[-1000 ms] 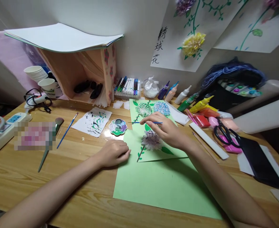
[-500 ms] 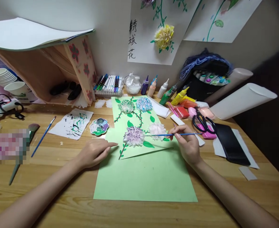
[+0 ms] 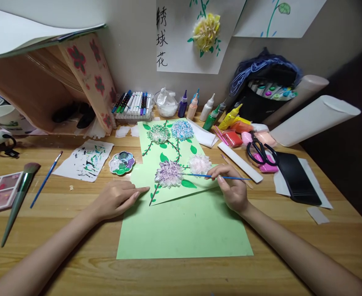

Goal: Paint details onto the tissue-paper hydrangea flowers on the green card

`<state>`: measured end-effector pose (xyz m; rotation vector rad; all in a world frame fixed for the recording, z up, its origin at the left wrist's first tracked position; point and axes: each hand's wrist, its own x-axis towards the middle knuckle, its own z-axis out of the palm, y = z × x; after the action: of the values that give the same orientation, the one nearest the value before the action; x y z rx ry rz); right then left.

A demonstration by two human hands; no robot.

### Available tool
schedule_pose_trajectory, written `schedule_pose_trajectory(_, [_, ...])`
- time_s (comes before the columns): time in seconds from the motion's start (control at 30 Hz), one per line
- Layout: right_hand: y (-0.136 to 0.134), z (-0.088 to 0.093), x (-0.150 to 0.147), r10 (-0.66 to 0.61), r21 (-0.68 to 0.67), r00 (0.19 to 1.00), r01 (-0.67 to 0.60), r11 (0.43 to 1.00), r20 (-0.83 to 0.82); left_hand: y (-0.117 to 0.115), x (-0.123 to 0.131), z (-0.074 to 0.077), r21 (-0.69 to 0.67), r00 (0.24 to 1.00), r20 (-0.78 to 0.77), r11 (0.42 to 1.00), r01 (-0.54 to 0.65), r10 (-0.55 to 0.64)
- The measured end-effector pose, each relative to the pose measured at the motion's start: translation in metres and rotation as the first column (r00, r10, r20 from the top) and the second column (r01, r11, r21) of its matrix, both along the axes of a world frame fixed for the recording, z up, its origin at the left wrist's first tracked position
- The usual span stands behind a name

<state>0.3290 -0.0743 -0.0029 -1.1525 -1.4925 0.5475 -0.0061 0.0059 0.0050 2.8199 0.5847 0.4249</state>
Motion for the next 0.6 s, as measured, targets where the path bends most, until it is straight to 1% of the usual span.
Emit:
schedule_pose_trajectory(0.07, [-0.0001, -0.0015, 0.0001, 0.005, -0.015, 0.999, -0.006, 1.000, -0.044, 0.0000, -0.0006, -0.0002, -0.004, 1.000, -0.003, 1.000, 0.000, 0.000])
schedule_pose_trajectory(0.17, [0.0001, -0.0038, 0.0002, -0.042, -0.049, 0.995, 0.038, 0.998, -0.096, -0.0001, -0.0009, -0.0004, -0.020, 1.000, -0.003, 1.000, -0.012, 0.011])
schedule_pose_trajectory(0.27, [0.0003, -0.0047, -0.0005, -0.042, -0.075, 0.996, 0.037, 0.996, -0.074, -0.0002, -0.0005, -0.0004, -0.041, 1.000, -0.005, 0.999, -0.024, 0.023])
schedule_pose_trajectory(0.33, [0.0003, -0.0046, -0.0010, -0.023, -0.069, 0.998, 0.019, 0.997, -0.064, -0.0002, -0.0001, -0.0003, -0.046, 1.000, -0.001, 0.999, -0.024, 0.024])
schedule_pose_trajectory(0.5, [-0.0001, -0.0047, -0.0012, -0.043, -0.065, 0.997, 0.039, 0.997, -0.071, -0.0003, 0.0002, 0.0003, -0.029, 1.000, -0.002, 1.000, -0.011, 0.011])
schedule_pose_trajectory(0.6, [-0.0004, -0.0050, -0.0008, 0.012, -0.044, 0.999, -0.013, 0.999, -0.036, 0.0000, -0.0001, 0.0000, -0.034, 1.000, -0.011, 0.999, -0.014, 0.014])
